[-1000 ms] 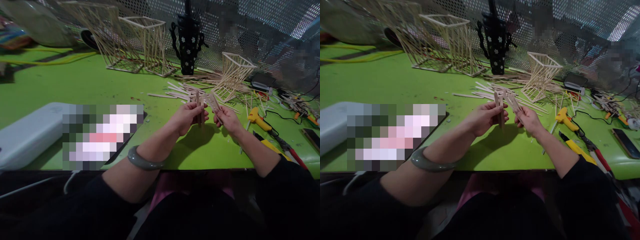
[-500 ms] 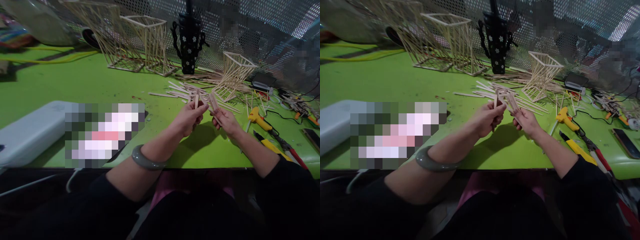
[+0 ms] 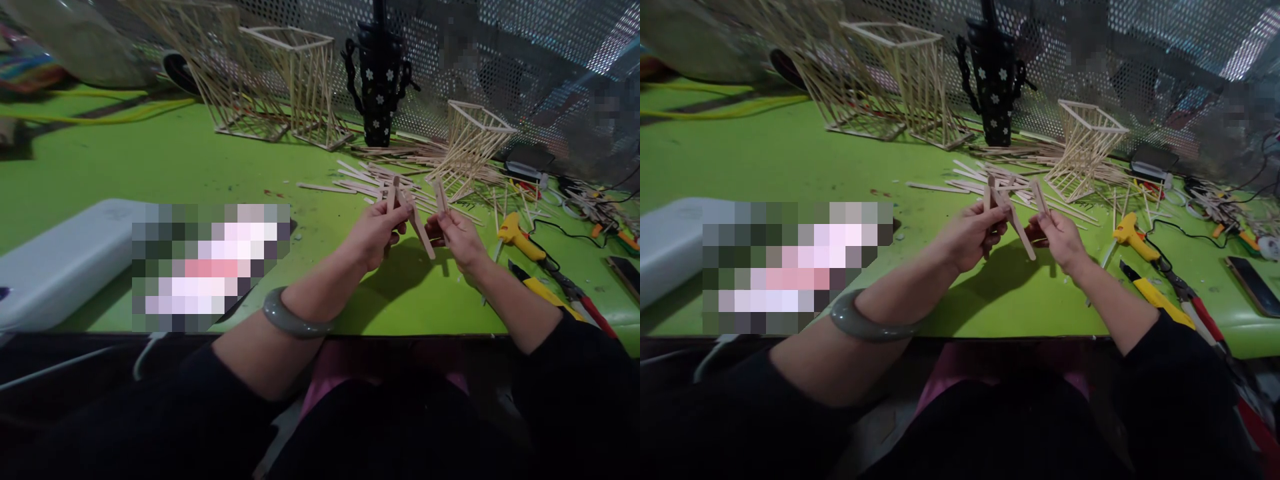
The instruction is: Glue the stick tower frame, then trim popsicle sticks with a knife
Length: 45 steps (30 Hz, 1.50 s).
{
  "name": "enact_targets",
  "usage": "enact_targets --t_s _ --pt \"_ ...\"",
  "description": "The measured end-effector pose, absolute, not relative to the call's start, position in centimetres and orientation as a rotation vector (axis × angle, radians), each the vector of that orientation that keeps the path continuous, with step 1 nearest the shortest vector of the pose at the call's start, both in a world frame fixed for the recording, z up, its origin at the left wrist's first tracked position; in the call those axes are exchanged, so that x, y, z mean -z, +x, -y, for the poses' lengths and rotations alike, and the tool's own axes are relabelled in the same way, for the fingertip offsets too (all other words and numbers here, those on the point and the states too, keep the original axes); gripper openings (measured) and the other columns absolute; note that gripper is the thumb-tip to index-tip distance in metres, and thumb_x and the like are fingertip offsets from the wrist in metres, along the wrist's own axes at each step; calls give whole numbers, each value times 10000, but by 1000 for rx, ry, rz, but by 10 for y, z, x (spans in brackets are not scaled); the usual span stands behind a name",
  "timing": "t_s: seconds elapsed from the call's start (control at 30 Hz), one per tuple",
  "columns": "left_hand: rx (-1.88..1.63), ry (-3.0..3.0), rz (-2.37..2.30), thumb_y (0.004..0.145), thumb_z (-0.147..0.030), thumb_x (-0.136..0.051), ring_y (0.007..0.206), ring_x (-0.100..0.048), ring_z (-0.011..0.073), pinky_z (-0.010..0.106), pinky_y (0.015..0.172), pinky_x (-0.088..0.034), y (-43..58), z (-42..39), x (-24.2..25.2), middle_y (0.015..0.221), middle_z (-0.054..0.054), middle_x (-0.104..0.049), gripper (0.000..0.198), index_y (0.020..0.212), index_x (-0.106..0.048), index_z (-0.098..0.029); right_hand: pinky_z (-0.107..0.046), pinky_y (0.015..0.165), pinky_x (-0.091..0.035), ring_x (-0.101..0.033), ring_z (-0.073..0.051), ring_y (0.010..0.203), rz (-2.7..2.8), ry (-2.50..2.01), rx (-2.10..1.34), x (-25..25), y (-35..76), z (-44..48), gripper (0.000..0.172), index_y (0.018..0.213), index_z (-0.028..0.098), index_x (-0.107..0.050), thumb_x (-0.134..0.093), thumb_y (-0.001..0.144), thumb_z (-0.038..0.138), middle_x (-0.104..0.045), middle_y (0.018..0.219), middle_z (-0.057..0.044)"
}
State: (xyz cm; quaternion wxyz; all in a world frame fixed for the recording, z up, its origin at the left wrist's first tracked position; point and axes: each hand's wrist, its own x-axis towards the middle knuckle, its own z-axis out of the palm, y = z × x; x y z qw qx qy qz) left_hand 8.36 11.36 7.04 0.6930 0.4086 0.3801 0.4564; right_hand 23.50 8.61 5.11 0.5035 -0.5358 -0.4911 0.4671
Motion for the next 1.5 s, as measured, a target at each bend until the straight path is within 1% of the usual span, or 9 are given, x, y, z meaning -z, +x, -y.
enact_targets --t_s 0.33,0.47,0.63,0.8,0.93,1.03,1.17,1.33,1.5 --pt "-979 959 -871 796 -122 -582 398 -343 43 181 396 -231 84 -111 -70 465 -55 -430 211 596 -525 -159 -258 584 -522 -622 -113 607 1249 -1255 -1245 -48 228 -81 407 828 186 -592 -644 730 577 -654 681 3" --pt "-978 960 -871 792 -143 -605 417 -377 47 181 415 -282 86 -113 -67 495 -42 -472 204 605 -524 -158 -196 462 -452 -556 -71 477 1309 -1322 -1268 -49 225 -79 289 723 175 -534 -662 772 429 -591 591 45" --pt "-994 783 -877 888 -216 -471 523 -504 72 185 481 -376 85 -116 -68 601 -10 -526 210 727 -586 -147 -189 435 -434 -550 -67 465 1212 -1447 -1248 -53 223 -80 72 835 186 -511 -480 897 205 -575 627 56" --pt "-1005 863 -799 894 -230 -472 745 -577 117 252 719 -473 85 -113 -66 839 23 -621 174 825 -623 -174 -239 524 -491 -606 -115 632 1250 -1358 -1192 -45 222 -82 131 881 216 -499 -505 885 346 -635 770 11" --pt "-956 1001 -769 888 -282 -512 685 -548 110 226 638 -426 87 -112 -60 811 8 -643 173 813 -638 -190 -234 499 -456 -583 -111 583 1340 -1291 -1222 -45 220 -81 224 919 222 -490 -576 822 405 -625 754 22" --pt "-1002 1044 -833 834 -174 -570 602 -509 74 191 601 -392 87 -114 -61 690 -17 -620 140 703 -618 -165 -215 470 -405 -523 -85 506 1432 -1294 -1206 -48 220 -79 192 856 209 -487 -601 796 351 -568 656 50" --pt "-1155 1016 -957 750 -58 -605 507 -485 50 168 497 -336 85 -115 -67 568 -50 -570 146 665 -553 -165 -210 450 -350 -451 -71 469 1565 -1402 -1093 -51 224 -79 130 872 205 -507 -527 833 328 -515 619 61" --pt "-1178 1022 -1051 811 -182 -603 443 -522 78 194 445 -333 81 -120 -70 458 -47 -526 175 661 -513 -183 -240 492 -318 -410 -96 506 1877 -1513 -835 -63 230 -81 113 783 228 -466 -461 856 313 -474 598 51" --pt "-1474 1003 -1076 825 -279 -616 589 -608 75 192 566 -444 60 -124 -77 635 -25 -648 189 674 -541 -193 -273 586 -330 -461 -144 640 2173 -1730 -406 -73 239 -87 81 804 206 -482 -443 855 256 -569 747 -17"
